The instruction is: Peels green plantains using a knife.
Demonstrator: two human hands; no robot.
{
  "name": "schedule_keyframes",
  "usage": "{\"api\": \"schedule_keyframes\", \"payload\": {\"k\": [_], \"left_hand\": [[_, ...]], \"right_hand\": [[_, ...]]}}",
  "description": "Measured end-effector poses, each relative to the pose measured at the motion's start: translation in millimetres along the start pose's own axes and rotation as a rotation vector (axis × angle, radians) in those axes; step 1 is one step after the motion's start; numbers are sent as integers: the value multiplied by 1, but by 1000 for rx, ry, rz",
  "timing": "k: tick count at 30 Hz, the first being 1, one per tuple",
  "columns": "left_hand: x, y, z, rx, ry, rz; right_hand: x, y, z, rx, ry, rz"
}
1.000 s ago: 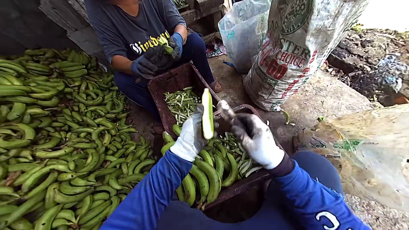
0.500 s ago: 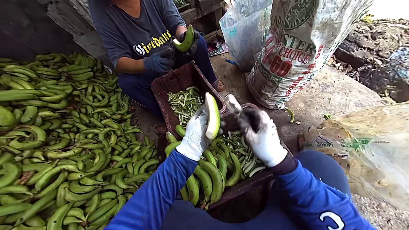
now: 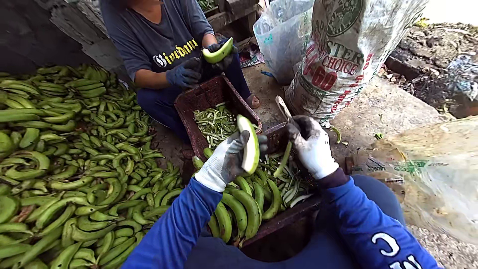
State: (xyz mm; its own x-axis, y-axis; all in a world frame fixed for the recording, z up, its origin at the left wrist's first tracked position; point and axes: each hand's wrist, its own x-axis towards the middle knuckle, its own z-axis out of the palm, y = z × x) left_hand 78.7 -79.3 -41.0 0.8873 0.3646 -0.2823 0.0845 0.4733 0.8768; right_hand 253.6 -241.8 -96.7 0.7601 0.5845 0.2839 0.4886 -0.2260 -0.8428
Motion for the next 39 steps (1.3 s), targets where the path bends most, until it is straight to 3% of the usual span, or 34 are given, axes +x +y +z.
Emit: {"api": "schedule_keyframes", "payload": {"k": [3,6,12,15,19,25,30,34,39], "left_hand": [[9,-4,-8,-254,127,164],[8,-1,-12,-336,253,178],[-7,11,-5,31,111,71],[-8,11,-3,151,28,-15],[-7,-3,15,163,-46,-88],[7,-12,13,-93,254,133],[18,-11,-4,-329,488,189],[14,-11,-3,-295,498,190],[7,-6,4,-37,394,199]], "right_hand": [[-28,-7,12,60,-74,-178],[-44,-12,26,2,-139,-322],[-35,-17,21,-33,-169,-535],[-30,-15,20,-27,-169,-501],[-5,3,3,-101,-82,-277],[-18,-9,-5,-33,-63,-289],[-34,-14,14,-99,-90,-381],[-37,-13,24,-117,-122,-383],[-34,-13,21,-70,-117,-342]]}}
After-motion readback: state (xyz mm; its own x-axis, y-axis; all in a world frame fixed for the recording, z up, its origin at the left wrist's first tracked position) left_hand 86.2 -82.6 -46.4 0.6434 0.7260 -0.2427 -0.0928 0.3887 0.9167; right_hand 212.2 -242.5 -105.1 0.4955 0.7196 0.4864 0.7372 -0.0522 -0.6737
